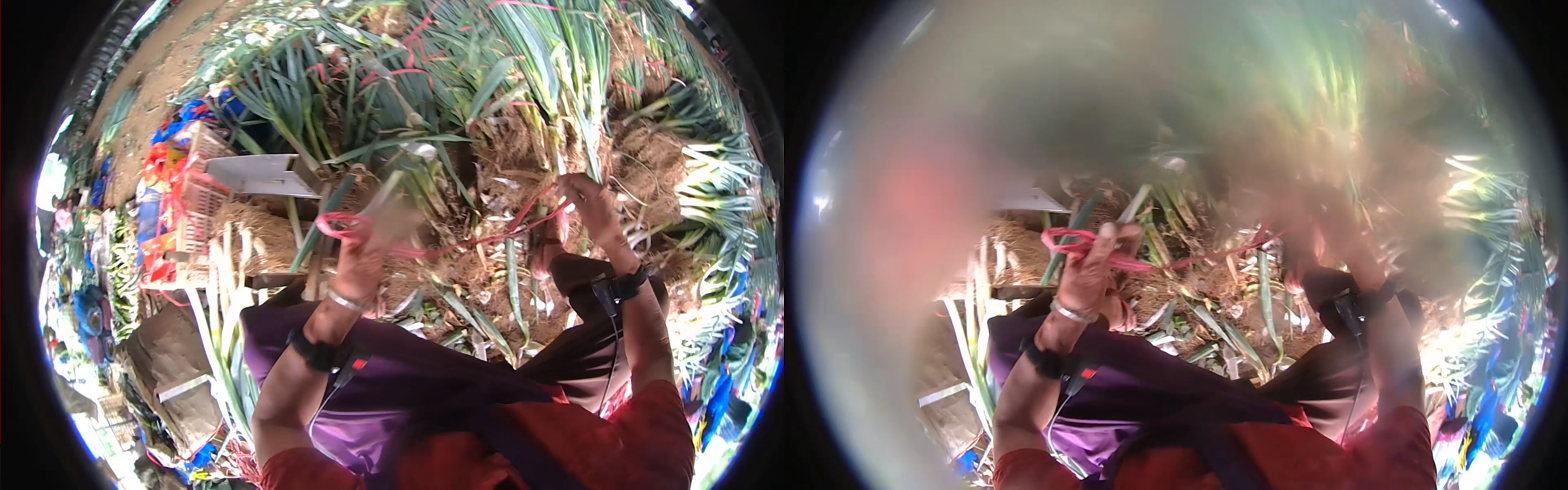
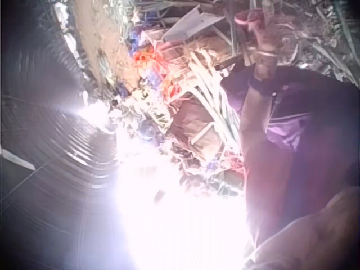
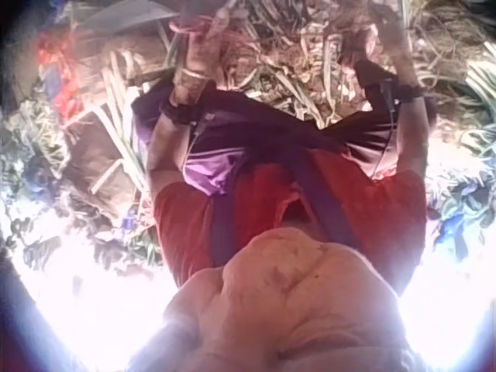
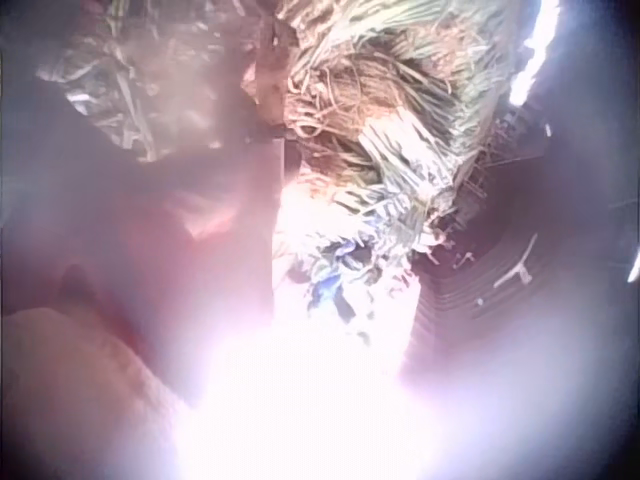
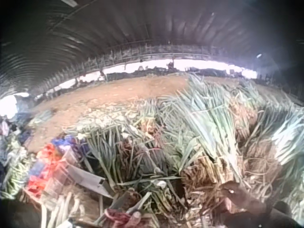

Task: Cleaning soil and outer layers from leeks and bunching them with plastic ties.

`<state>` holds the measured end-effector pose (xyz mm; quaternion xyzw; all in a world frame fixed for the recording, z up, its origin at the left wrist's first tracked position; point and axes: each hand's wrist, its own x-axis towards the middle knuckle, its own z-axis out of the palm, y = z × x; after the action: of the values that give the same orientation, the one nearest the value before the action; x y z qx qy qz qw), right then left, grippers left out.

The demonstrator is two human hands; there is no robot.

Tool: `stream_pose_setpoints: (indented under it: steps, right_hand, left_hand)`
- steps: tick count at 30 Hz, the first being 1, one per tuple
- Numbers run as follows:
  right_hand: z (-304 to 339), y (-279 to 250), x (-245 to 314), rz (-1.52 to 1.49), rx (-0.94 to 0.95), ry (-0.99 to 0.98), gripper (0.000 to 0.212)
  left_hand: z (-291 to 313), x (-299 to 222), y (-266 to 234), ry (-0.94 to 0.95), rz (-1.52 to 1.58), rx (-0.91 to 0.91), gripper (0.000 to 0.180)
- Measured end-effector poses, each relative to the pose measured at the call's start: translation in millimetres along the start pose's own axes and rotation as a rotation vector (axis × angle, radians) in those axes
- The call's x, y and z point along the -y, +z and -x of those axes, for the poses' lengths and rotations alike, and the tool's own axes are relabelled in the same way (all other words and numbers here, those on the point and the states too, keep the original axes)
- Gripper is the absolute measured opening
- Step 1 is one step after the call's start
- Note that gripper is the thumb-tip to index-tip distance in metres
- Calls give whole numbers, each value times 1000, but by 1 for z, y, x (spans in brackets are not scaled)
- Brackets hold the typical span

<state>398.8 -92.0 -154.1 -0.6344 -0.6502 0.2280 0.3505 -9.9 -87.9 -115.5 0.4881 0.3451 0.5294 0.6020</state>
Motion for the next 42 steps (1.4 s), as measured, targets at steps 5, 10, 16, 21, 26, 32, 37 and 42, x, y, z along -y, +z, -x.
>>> stream_pose_setpoints:
  steps: [5, 10, 16, 21, 26, 32, 37, 42]
  right_hand:
    - [1, 25, 27, 644, 165, -541, 17]
    - [47, 62, 168, -649, 515, 210, 39]
    - [84, 79, 212, -624, 1043, 356, 32]
    - [96, 31, 140, 514, 1020, -633, 22]
    - [95, -24, 171, 503, 667, -84, 19]
    - [96, 32, 268, 4, 726, -217, 21]
    - [75, 48, 319, -378, 655, -160, 22]
    - [19, 75, 293, -560, 342, 122, 33]
  left_hand:
    - [-11, 2, -4, 300, -1174, 128, 18]
    - [13, -8, 26, -63, -133, 265, 15]
    - [26, -51, 31, -201, 341, 95, 47]
    - [13, -101, -84, 222, 197, -579, 46]
    - [51, -151, -92, 15, -160, -359, 28]
    - [91, -111, 16, -64, -328, 493, 40]
    - [89, -99, 21, -240, -133, 554, 26]
    - [24, -98, -111, -91, -126, 101, 9]
